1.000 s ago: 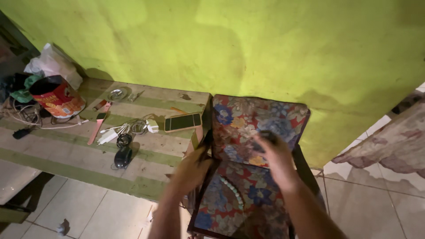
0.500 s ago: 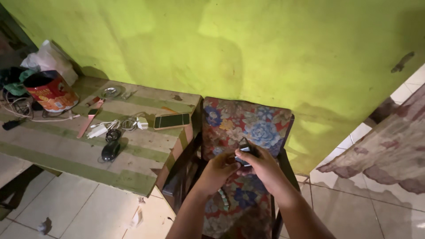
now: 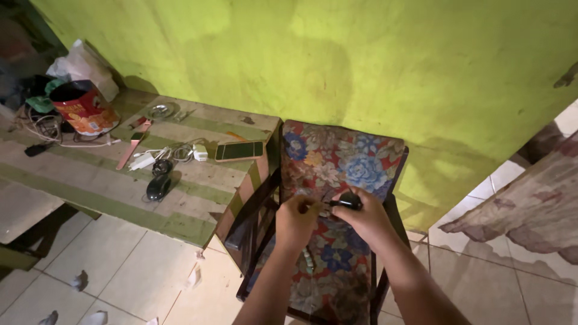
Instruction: The person organizes small electronic items on a wooden table. They coil a white charging cable and place it on the table, then pick up a black computer mouse, coil its cable, and set it down. Finally, they handle a small black power adapter, wrapping its cable and placing it on the table.
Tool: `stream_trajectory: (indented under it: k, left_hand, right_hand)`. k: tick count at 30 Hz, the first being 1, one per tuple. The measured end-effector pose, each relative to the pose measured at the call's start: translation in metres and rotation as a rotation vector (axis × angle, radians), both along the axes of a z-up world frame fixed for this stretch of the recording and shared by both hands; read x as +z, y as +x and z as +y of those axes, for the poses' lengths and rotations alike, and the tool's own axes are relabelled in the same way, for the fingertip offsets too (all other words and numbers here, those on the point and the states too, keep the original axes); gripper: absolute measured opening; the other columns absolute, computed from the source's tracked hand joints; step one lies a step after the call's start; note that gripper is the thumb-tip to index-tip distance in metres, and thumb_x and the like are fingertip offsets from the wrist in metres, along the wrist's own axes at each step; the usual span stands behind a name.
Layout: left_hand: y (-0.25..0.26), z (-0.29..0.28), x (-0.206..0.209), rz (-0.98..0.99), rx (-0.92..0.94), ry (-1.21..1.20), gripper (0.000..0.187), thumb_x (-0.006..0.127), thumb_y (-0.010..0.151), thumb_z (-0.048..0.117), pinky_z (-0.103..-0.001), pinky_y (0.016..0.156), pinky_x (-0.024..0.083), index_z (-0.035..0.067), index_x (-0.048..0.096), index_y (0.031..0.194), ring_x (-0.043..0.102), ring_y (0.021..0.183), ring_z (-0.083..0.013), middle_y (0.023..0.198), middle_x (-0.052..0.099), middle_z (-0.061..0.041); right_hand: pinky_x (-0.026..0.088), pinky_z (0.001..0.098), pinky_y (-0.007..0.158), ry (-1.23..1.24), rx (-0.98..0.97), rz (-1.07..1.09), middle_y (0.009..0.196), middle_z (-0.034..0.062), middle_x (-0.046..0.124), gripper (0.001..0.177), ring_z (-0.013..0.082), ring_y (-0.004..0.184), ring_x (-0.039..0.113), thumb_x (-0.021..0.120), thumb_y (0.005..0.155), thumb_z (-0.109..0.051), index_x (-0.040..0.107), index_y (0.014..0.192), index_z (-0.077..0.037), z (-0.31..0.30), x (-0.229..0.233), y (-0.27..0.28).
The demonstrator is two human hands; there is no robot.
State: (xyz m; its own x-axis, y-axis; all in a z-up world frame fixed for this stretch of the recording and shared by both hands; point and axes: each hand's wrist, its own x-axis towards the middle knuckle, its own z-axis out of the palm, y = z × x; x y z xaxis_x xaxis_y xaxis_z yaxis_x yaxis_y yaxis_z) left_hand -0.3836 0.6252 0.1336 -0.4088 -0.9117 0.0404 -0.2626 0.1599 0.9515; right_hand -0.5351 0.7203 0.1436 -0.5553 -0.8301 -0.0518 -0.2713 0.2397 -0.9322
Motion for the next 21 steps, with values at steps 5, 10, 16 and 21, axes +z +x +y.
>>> stream_trajectory:
  k: [5, 10, 16, 21]
  left_hand:
    - [0.011, -0.007, -0.004, 0.017, 0.133, -0.143, 0.019, 0.077, 0.081, 0.020, -0.035, 0.063, 0.055, 0.004, 0.077, 0.091, 0.071, 0.064, -0.0220, 0.070, 0.073, -0.010]
    - [0.021, -0.017, -0.001, 0.009, 0.156, -0.107, 0.021, 0.078, 0.080, 0.023, -0.034, 0.065, 0.056, 0.006, 0.076, 0.093, 0.075, 0.069, -0.0214, 0.075, 0.076, -0.009]
    - [0.022, -0.017, 0.010, -0.063, 0.144, -0.182, 0.020, 0.078, 0.080, 0.019, -0.037, 0.067, 0.056, 0.004, 0.075, 0.093, 0.074, 0.077, -0.0295, 0.079, 0.076, -0.014]
    - [0.020, -0.002, 0.017, 0.000, 0.069, -0.216, 0.015, 0.074, 0.083, 0.016, -0.038, 0.065, 0.056, 0.002, 0.071, 0.089, 0.076, 0.073, -0.0294, 0.077, 0.075, -0.016]
  right_hand:
    - [0.052, 0.0304, 0.077, -0.021, -0.024, -0.015, 0.091, 0.0057, 0.072, 0.035, 0.0161, 0.083, 0.069, 0.080, 0.073, -0.022, 0.069, 0.102, -0.006, -0.016, -0.014, 0.022]
    - [0.050, 0.0342, 0.067, -0.110, -0.051, -0.044, 0.087, 0.0065, 0.064, 0.035, 0.0160, 0.075, 0.060, 0.076, 0.077, -0.017, 0.061, 0.106, -0.004, -0.028, -0.023, 0.041]
    - [0.049, 0.0332, 0.067, -0.132, -0.119, -0.031, 0.085, 0.0057, 0.066, 0.030, 0.0154, 0.074, 0.061, 0.074, 0.081, -0.018, 0.062, 0.105, -0.004, -0.036, -0.014, 0.046]
    - [0.050, 0.0302, 0.072, -0.251, -0.141, -0.002, 0.089, 0.0038, 0.065, 0.032, 0.0141, 0.080, 0.061, 0.078, 0.079, -0.016, 0.061, 0.102, -0.004, -0.035, -0.018, 0.039]
